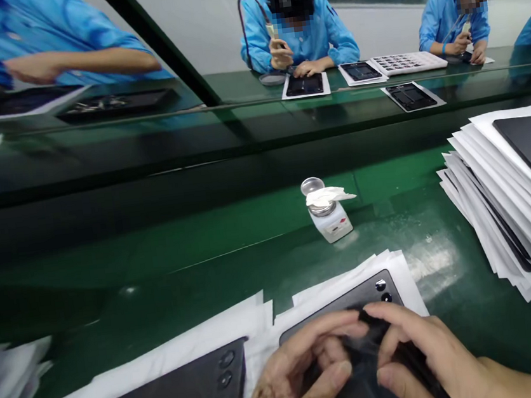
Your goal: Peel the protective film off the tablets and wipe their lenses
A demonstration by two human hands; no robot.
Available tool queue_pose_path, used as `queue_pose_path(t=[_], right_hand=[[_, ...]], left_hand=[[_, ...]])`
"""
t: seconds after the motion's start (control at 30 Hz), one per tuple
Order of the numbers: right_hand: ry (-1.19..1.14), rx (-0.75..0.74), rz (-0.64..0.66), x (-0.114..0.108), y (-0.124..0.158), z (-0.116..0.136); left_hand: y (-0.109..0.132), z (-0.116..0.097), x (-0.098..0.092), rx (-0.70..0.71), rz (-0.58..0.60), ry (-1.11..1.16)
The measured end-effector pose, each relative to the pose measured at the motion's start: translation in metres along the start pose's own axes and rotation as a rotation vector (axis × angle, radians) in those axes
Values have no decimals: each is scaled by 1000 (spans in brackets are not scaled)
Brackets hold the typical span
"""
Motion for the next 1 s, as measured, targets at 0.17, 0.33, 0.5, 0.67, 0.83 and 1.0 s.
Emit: queue_pose_path(t=[0.17, 0.33, 0.5, 0.67, 0.83, 1.0], right_hand=[[-69, -1, 45, 1, -4, 3], [-130, -14, 61, 4, -8, 7], [-47, -9, 38, 2, -2, 1], [-113, 61, 76, 3, 0, -3], [-166, 17, 60, 4, -5, 2], [-95, 23, 108, 6, -2, 4]], left_hand=[[-6, 6, 11, 82, 203, 7], [-17, 19, 9, 91, 212, 36], [-15, 12, 13, 136, 251, 64], [-10, 2, 22, 69, 267, 58], [-7, -2, 24, 25, 240, 35], [-8, 2, 26, -46, 246, -39]])
Point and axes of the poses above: each hand's wrist, its own y-axis away from the middle knuckle, its own x-axis out of the palm, z = x × y, the point moved 7 cm from there along -y, towards the middle knuckle, and after that the axes turned 15 degrees about -x, right-handed, at the moved point
